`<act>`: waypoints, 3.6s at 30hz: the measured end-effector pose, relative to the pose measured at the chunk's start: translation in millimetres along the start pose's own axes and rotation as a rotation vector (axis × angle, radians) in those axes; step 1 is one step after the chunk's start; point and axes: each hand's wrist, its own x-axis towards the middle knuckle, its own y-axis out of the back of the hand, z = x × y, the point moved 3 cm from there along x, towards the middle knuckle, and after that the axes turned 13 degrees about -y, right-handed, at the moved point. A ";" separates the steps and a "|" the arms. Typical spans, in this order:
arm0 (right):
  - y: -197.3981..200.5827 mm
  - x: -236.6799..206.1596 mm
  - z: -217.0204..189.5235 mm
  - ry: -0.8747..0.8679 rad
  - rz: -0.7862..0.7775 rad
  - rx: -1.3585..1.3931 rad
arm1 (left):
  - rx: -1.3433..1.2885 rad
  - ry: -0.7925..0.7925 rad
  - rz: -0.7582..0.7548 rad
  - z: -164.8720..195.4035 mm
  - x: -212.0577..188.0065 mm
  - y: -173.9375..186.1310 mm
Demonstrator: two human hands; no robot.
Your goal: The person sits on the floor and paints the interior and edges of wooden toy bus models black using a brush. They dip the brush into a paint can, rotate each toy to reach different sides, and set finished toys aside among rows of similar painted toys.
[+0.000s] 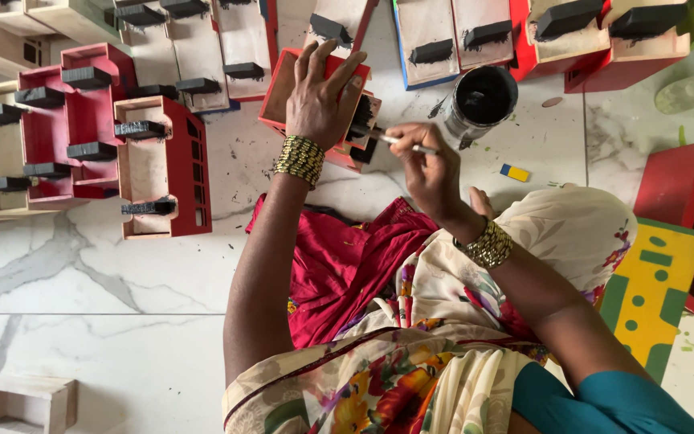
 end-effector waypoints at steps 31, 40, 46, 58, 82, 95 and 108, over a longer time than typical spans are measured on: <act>19.4 -5.6 -16.9 0.078 -0.098 -0.061 | 0.010 -0.005 -0.013 0.6 -2.4 0.9; 30.6 -3.7 -22.9 0.031 -0.127 -0.091 | 0.001 0.022 -0.024 -0.5 -0.4 -0.3; 21.4 -2.2 -22.6 0.054 -0.158 -0.115 | 0.020 0.000 -0.007 1.9 -0.4 0.8; 25.5 -1.8 -17.8 0.063 -0.140 -0.102 | 0.017 0.006 0.000 1.5 0.2 1.5; 34.9 15.4 -5.0 -0.042 -0.050 -0.042 | 0.014 -0.009 0.015 2.7 0.9 2.0; 30.5 20.4 -5.9 0.005 -0.020 -0.054 | 0.000 -0.001 -0.003 2.5 1.4 2.6; 26.9 29.8 -1.3 0.010 -0.024 -0.050 | 0.009 0.007 0.000 4.6 0.1 1.3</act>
